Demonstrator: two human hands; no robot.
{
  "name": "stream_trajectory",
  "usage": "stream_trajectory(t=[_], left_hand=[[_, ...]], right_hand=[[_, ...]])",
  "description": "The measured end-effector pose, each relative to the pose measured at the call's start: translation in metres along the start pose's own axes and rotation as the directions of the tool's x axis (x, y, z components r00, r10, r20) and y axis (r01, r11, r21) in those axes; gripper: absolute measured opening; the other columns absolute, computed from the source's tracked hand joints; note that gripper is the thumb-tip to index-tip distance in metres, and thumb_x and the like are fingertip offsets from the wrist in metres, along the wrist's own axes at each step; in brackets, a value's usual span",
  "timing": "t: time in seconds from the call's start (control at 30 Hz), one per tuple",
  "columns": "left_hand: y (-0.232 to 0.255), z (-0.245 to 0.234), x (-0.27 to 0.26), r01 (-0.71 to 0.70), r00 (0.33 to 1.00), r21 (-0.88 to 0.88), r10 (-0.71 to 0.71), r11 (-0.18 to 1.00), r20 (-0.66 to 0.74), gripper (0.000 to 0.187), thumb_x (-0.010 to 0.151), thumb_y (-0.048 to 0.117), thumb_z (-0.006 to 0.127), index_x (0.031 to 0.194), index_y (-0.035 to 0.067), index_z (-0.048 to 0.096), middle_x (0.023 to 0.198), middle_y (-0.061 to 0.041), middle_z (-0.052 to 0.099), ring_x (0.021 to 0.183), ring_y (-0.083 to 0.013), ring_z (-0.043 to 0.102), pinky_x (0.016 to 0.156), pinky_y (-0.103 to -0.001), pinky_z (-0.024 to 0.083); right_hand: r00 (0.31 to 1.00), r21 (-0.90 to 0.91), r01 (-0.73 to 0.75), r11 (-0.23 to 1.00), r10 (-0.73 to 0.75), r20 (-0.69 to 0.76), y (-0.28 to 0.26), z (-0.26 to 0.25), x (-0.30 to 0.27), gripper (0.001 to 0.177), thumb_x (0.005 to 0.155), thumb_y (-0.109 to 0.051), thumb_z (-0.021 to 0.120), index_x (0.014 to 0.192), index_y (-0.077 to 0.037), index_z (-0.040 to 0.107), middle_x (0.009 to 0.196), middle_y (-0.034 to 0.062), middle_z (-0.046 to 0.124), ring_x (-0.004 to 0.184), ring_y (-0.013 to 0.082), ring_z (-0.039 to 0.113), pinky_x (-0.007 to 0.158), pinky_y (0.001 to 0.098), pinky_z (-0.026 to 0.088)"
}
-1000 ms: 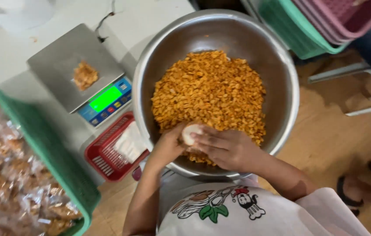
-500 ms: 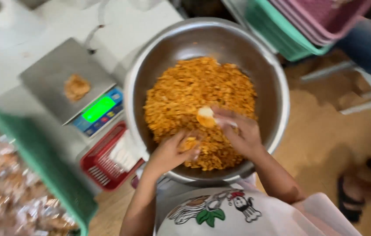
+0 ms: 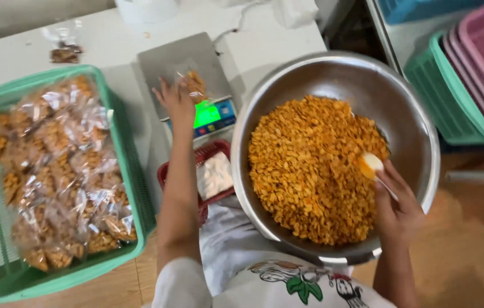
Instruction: Scooping snacks from a large bowl into small plastic bags, weighing them on a digital scale, and placing them into a collection basket.
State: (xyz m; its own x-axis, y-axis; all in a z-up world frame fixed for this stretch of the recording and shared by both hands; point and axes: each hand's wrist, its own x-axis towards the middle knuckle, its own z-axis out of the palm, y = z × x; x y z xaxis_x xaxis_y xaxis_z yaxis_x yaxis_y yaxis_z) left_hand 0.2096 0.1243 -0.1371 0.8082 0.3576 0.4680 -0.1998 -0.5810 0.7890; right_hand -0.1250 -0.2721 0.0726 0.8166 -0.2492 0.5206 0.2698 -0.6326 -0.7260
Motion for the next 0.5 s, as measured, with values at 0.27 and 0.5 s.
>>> stream_trajectory(t=[0.27, 0.5], left_hand=[[-0.023, -0.059, 0.129, 0.037, 0.829, -0.570, -0.344, 0.821, -0.442, 0.018, 0.072, 0.013, 0.081, 0.081, 0.015, 0.065, 0.073, -0.002, 0.066, 0.069, -0.0127, 0.063, 0.066, -0.029, 0.057], [-0.002, -0.252, 0.115, -0.032, 0.858, 0.120, 0.089, 0.992, -0.505, 0.025, 0.081, -0.007, 0.060, 0.087, 0.008, 0.078, 0.066, 0.002, 0.070, 0.052, -0.0007, 0.052, 0.041, -0.010, 0.043]], right_hand=[[0.951, -0.404, -0.277, 0.872, 0.309, 0.013, -0.052, -0.024, 0.004, 0.014, 0.117, -0.014, 0.069, 0.129, -0.015, 0.076, 0.139, -0.0019, 0.070, 0.124, 0.0032, 0.062, 0.098, 0.0229, 0.048], [0.920, -0.383, -0.325, 0.865, 0.383, 0.084, -0.065, -0.016, 0.018, 0.029, 0.122, -0.010, 0.063, 0.134, 0.015, 0.071, 0.144, 0.0293, 0.065, 0.136, 0.0335, 0.059, 0.109, 0.0410, 0.044]])
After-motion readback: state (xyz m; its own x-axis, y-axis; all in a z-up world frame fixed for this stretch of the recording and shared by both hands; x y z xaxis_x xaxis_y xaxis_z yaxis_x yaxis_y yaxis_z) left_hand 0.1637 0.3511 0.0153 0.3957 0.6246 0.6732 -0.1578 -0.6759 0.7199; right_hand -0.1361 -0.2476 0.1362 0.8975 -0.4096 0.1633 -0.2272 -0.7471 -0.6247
